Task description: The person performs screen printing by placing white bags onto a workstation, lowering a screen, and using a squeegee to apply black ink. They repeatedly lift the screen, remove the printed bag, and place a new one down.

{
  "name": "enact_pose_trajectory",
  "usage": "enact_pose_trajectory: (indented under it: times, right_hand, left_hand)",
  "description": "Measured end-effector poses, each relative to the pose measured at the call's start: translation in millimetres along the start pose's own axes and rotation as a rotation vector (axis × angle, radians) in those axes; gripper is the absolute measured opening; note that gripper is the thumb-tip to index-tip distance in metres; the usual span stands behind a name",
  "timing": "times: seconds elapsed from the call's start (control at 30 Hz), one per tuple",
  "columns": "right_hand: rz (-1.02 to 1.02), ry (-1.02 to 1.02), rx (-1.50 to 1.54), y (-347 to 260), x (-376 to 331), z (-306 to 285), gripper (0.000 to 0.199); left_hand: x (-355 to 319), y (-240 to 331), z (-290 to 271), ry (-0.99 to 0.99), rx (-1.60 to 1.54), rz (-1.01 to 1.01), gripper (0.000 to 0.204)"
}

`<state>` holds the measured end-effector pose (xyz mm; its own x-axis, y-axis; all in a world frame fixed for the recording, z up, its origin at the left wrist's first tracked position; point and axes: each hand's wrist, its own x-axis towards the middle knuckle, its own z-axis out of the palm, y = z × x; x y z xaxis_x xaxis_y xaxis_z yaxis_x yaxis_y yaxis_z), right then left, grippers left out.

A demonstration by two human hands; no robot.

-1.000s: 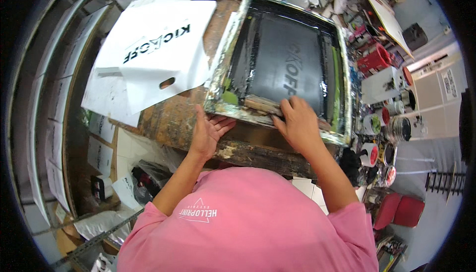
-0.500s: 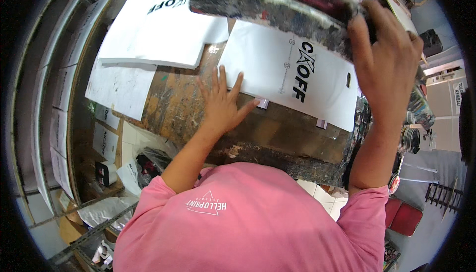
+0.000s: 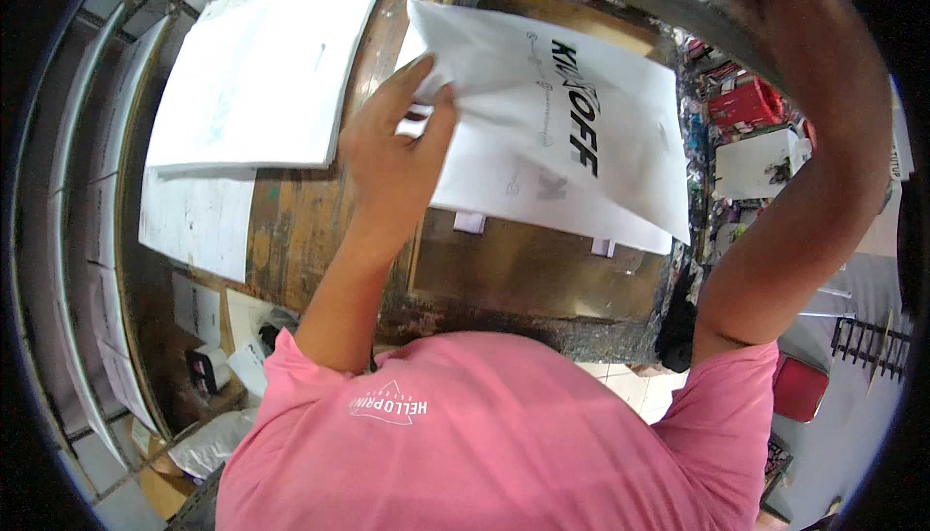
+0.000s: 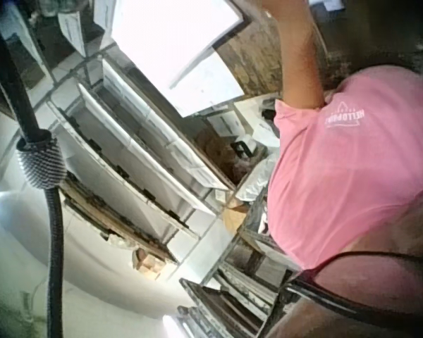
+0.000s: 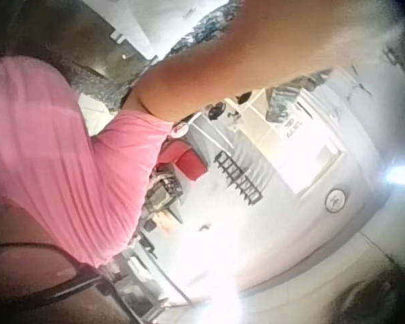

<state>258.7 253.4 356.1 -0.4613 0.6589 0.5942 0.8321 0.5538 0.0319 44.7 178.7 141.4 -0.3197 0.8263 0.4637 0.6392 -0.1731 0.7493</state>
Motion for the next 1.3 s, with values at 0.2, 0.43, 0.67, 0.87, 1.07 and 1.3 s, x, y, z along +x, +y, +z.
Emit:
enact_pose_trajectory:
  times: [0.2, 0.43, 0.67, 0.87, 1.07, 1.3]
  right_hand:
    - [-0.102, 0.022, -0.081, 8, -6, 3, 0.035]
    - [0.055, 0.033, -0.105, -8, -15, -1, 0.039]
    - [0.002, 0.126, -0.101, -22, -23, 3, 0.04]
    - [0.248, 0.112, -0.144, -65, -18, 3, 0.04]
    - [0.086, 0.058, -0.089, -27, -13, -2, 0.05]
    - [0.165, 0.016, -0.114, -48, -22, -12, 0.053]
  left_hand:
    - [-7, -71, -62, 0.151, -0.18, -0.308, 0.044]
    - [51, -189, -195, 0.069, -0.107, -0.319, 0.063]
    - [112, -273, -286, 0.121, 0.774, -0.298, 0.079]
    - [-18, -142, -33, -0.36, -0.072, -0.081, 0.058]
    - [-105, -42, 102, -0.632, 0.355, 0.552, 0.056]
    - [-121, -43, 119, -0.592, 0.477, 0.482, 0.056]
